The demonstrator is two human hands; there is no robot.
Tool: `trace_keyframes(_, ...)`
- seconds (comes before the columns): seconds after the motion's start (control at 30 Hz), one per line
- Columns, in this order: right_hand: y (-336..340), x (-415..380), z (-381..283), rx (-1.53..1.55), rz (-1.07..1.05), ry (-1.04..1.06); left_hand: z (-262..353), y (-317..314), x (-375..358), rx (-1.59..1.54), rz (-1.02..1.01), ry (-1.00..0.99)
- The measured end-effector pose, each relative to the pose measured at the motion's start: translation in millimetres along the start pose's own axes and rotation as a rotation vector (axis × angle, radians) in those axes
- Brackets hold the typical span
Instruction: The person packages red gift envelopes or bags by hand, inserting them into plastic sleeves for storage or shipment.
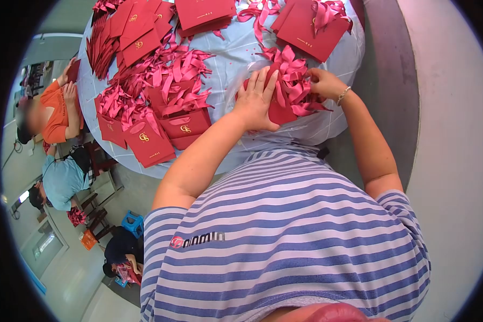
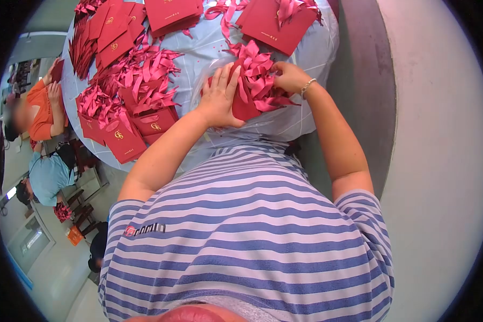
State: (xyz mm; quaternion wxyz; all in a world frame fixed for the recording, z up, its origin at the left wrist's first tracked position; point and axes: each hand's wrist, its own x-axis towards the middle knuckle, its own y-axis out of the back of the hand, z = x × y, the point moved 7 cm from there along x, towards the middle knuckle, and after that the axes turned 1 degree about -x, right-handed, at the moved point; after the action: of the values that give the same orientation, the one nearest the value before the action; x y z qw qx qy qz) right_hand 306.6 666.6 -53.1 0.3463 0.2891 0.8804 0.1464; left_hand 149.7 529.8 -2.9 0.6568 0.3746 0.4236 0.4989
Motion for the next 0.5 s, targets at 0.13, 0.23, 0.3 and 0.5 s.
trace_keyframes(0.13, -1.4, 11.7, 24.0, 0.007, 0.057, 0.002, -1.6, -1.5, 1.0, -0.012, -0.01, -0.005)
trace_keyframes(0.23, 4.8, 4.4, -2.5, -0.358, 0.332, 0.099, -0.2, -2.1, 1.0, -0.021, -0.018, -0.012)
trace_keyframes(0.3, 9.8, -3.7, -25.7, -0.5, 0.499, 0.075, -0.2, -0.6, 1.6, -0.002, -0.03, 0.003)
trace_keyframes(0.5, 44.0, -9.5, -63.5, -0.109, 0.82, 0.191, -0.4, -2.1, 2.0, -0.141, -0.018, -0.042)
